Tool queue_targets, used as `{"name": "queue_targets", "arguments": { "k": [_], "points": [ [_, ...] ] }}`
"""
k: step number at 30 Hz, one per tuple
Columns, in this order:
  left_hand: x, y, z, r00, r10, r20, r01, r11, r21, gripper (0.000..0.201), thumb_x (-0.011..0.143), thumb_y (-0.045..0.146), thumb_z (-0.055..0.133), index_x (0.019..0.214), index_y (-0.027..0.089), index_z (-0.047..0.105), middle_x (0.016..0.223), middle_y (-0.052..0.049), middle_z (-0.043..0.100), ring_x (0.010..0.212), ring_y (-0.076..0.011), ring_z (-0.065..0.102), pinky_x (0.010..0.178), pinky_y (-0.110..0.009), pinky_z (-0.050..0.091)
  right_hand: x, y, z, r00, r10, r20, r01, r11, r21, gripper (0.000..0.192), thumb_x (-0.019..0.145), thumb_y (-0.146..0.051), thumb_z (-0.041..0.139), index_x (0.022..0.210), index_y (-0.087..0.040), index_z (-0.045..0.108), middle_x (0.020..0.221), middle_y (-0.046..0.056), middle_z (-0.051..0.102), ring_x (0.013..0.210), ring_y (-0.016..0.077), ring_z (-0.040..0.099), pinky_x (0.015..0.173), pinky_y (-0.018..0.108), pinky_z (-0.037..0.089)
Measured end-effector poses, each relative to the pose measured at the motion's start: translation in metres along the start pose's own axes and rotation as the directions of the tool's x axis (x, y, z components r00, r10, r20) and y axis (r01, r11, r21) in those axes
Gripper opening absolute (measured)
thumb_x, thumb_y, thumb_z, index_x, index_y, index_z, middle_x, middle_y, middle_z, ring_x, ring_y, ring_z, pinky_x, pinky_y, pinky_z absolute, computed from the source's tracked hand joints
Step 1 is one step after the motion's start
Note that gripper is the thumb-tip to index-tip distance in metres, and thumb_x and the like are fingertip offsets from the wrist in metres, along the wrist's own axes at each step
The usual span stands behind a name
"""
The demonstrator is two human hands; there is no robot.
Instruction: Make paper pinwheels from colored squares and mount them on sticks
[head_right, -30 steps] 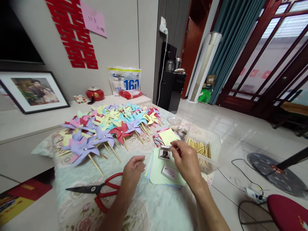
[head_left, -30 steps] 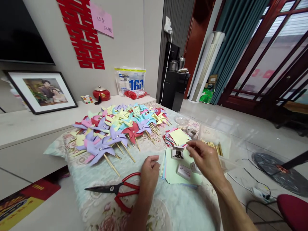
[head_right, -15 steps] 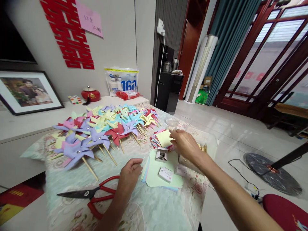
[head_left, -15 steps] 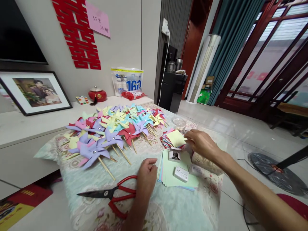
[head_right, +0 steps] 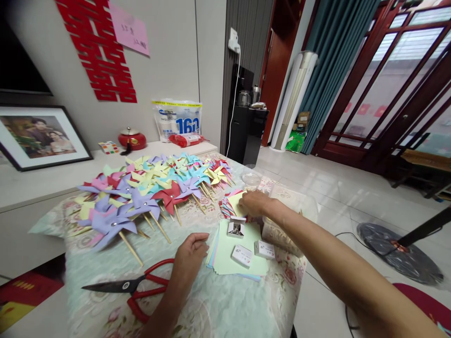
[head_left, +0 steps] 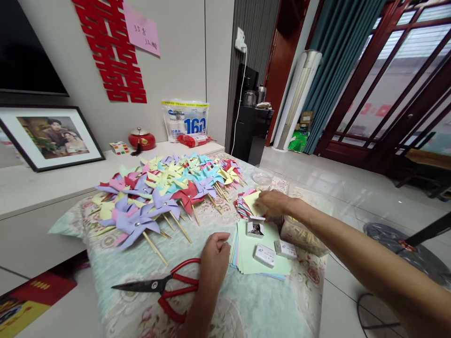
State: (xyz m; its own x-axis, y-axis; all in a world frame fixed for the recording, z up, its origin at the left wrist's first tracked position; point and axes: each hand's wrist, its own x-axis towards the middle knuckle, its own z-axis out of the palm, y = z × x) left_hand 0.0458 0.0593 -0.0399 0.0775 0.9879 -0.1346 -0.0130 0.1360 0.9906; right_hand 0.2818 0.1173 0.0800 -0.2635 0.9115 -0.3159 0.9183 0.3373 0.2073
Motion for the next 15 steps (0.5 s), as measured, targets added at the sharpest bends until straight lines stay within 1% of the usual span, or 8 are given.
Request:
{"name": "queue_targets", "arguments": {
  "k": [3, 5, 10, 12, 15],
  "points": [
    [-0.0007, 0.0025, 0.0001, 1.000, -0.006, 0.000, 0.006, 1.000, 0.007, 0.026, 0.062, 0.029, 0.057, 0.085, 0.018, 0.064, 0.053, 0.004, 0.056, 0.051, -0.0163, 0.052, 0.054, -0.027, 0.039, 0.0059, -0.0015, 0.0027, 1.000, -0.014, 0.013, 0.015, 0.998, -0.053, 0.034, 0.073, -0.020, 0.077, 0.106, -0.012, 0.073, 0.108, 0.021, 0.072, 0.100, 0.0365, 0.069, 0.080, 0.039, 0.049],
    [-0.0005, 0.0037, 0.0001, 1.000, -0.009, 0.004, 0.009, 1.000, 0.009, 0.027, 0.062, 0.029, 0.057, 0.086, 0.018, 0.063, 0.053, 0.004, 0.056, 0.051, -0.0163, 0.051, 0.055, -0.028, 0.039, 0.0079, -0.0018, 0.0037, 0.999, -0.028, 0.018, 0.029, 0.997, -0.078, 0.031, 0.073, -0.018, 0.077, 0.103, -0.011, 0.073, 0.106, 0.021, 0.073, 0.099, 0.0354, 0.069, 0.081, 0.039, 0.049],
    [0.0002, 0.0021, -0.0002, 1.000, -0.001, 0.004, 0.001, 1.000, 0.011, 0.028, 0.064, 0.029, 0.057, 0.089, 0.017, 0.064, 0.055, 0.003, 0.059, 0.053, -0.0164, 0.053, 0.056, -0.028, 0.041, 0.0075, -0.0010, 0.0028, 0.999, -0.052, 0.004, 0.052, 0.993, -0.109, 0.025, 0.074, -0.012, 0.072, 0.100, -0.011, 0.073, 0.107, 0.019, 0.073, 0.097, 0.0309, 0.070, 0.080, 0.035, 0.048],
    [0.0002, -0.0003, -0.0003, 1.000, -0.001, 0.004, 0.001, 1.000, 0.015, 0.028, 0.064, 0.029, 0.058, 0.089, 0.017, 0.064, 0.056, 0.002, 0.060, 0.053, -0.0165, 0.054, 0.056, -0.028, 0.041, 0.0069, -0.0007, 0.0024, 0.998, -0.058, 0.004, 0.058, 0.992, -0.116, 0.026, 0.074, -0.012, 0.072, 0.100, -0.011, 0.072, 0.106, 0.019, 0.073, 0.097, 0.0308, 0.070, 0.081, 0.036, 0.047],
    [0.0003, -0.0036, -0.0003, 1.000, 0.012, 0.004, -0.013, 1.000, 0.016, 0.027, 0.065, 0.028, 0.058, 0.089, 0.017, 0.064, 0.055, 0.003, 0.059, 0.053, -0.0165, 0.053, 0.057, -0.028, 0.042, 0.0064, -0.0014, 0.0021, 0.998, -0.065, 0.002, 0.065, 0.991, -0.119, 0.028, 0.073, -0.013, 0.073, 0.100, -0.012, 0.072, 0.105, 0.019, 0.073, 0.100, 0.0315, 0.068, 0.087, 0.038, 0.045]
  ]
}}
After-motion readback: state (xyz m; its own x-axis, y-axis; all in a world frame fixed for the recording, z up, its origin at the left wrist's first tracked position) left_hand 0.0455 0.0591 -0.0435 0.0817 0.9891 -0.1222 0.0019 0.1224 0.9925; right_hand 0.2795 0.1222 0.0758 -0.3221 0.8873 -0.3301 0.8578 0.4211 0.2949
